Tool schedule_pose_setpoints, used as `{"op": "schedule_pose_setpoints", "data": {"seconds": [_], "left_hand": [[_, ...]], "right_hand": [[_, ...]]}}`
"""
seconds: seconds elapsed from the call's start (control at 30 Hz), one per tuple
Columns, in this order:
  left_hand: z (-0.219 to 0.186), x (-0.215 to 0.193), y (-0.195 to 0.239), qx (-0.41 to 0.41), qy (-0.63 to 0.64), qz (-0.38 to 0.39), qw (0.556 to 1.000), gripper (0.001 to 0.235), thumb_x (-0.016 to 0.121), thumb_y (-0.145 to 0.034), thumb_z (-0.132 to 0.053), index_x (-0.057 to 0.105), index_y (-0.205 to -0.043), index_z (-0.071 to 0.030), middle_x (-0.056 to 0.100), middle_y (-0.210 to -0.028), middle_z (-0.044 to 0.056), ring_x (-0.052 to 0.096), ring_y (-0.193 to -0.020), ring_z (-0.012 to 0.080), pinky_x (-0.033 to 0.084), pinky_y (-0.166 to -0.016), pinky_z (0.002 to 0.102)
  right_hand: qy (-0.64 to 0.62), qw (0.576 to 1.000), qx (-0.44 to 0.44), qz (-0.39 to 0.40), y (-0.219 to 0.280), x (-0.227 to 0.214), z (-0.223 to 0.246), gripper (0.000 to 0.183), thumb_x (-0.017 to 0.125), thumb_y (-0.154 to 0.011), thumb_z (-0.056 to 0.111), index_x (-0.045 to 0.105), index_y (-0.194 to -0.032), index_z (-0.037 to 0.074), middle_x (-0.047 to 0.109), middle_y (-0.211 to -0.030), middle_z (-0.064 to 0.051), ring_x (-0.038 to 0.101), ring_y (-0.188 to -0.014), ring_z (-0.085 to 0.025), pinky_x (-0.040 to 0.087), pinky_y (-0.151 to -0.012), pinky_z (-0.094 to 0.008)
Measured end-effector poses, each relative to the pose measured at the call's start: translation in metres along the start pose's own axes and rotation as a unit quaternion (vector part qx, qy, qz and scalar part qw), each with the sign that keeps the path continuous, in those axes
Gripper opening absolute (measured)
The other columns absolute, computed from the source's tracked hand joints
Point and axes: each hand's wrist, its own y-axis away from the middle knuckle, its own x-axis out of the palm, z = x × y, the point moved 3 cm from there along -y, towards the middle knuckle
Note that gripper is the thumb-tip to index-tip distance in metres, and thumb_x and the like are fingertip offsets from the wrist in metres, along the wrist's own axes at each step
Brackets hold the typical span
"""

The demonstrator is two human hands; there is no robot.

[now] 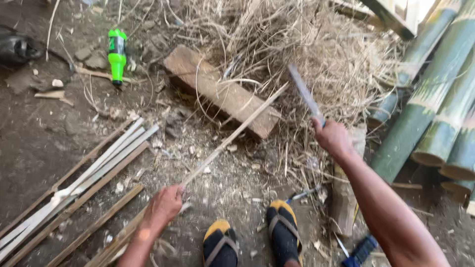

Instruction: The person uses a knife to shave and smooth thin bamboo sticks. They repeatedly draw the blade along the length of each stick, removing splinters and refining the surface. Finished sticks are placed in a pile on the ground.

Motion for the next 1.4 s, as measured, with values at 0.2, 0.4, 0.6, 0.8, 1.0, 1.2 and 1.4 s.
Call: {"op": "schedule_pose_setpoints", "data": {"seconds": [0.2,0.4,0.6,0.8,1.0,1.2,1.4], "left_hand": [[-0.063,0.031,-0.044,0.059,-0.091,-0.088,0.99,0.031,0.038,-0.107,-0.018,0.059,-0.113,0.003,0.056,-0.055,0.005,0.051,-0.039,0.0121,0.041,-0.029,0.028],[-0.004,0.039,-0.016,0.051,-0.102,-0.081,0.99,0.026,0.041,-0.106,-0.019,0.062,-0.105,-0.003,0.06,-0.053,0.007,0.05,-0.037,0.0143,0.039,-0.03,0.033],[0.047,0.031,0.006,-0.066,-0.069,-0.078,0.992,0.044,0.054,-0.103,-0.047,0.068,-0.089,-0.007,0.057,-0.055,0.004,0.048,-0.042,0.0119,0.039,-0.033,0.029],[-0.052,0.042,-0.059,0.172,-0.116,-0.272,0.94,0.032,0.049,-0.106,-0.022,0.062,-0.092,0.003,0.055,-0.053,0.006,0.055,-0.039,0.0118,0.046,-0.028,0.027],[-0.067,0.045,-0.061,0.121,-0.099,-0.139,0.978,0.032,0.05,-0.103,-0.021,0.064,-0.08,-0.004,0.052,-0.064,0.004,0.052,-0.041,0.0102,0.043,-0.029,0.025],[-0.062,0.04,-0.031,0.045,-0.036,-0.086,0.995,0.028,0.039,-0.106,-0.026,0.054,-0.113,-0.003,0.053,-0.053,0.004,0.046,-0.036,0.0141,0.036,-0.026,0.035],[-0.022,0.042,-0.021,0.043,-0.101,-0.082,0.991,0.031,0.038,-0.11,-0.023,0.058,-0.098,-0.003,0.061,-0.054,0.008,0.059,-0.041,0.0147,0.045,-0.029,0.035]], "right_hand": [[0.054,0.951,-0.11,0.284,0.117,0.08,0.065,0.058,0.039,-0.1,0.061,0.058,-0.13,0.016,0.072,-0.078,-0.006,0.059,-0.054,-0.015,0.053,-0.048,-0.034],[-0.006,0.981,-0.121,0.151,0.073,0.056,0.033,0.058,0.038,-0.099,0.059,0.07,-0.114,0.013,0.074,-0.08,-0.005,0.065,-0.059,-0.013,0.053,-0.053,-0.032],[0.011,0.996,0.06,0.06,0.003,0.005,-0.046,0.072,0.03,-0.114,0.057,0.07,-0.099,-0.001,0.064,-0.064,-0.009,0.055,-0.048,-0.017,0.046,-0.041,-0.037],[-0.035,0.977,-0.06,0.201,0.099,0.08,0.038,0.055,0.039,-0.104,0.054,0.062,-0.12,0.007,0.068,-0.066,-0.005,0.054,-0.044,-0.014,0.046,-0.036,-0.032],[0.068,0.938,-0.204,0.27,0.13,0.072,0.072,0.061,0.037,-0.099,0.062,0.06,-0.121,0.009,0.066,-0.07,-0.005,0.054,-0.046,-0.013,0.053,-0.042,-0.032],[0.031,0.975,-0.116,0.189,0.089,0.039,0.063,0.069,0.035,-0.103,0.067,0.068,-0.109,0.007,0.066,-0.069,-0.006,0.054,-0.05,-0.013,0.05,-0.043,-0.031],[0.138,0.927,-0.177,0.299,0.112,0.055,0.068,0.065,0.039,-0.098,0.067,0.049,-0.138,0.017,0.057,-0.073,-0.002,0.056,-0.053,-0.012,0.05,-0.043,-0.029]]}}
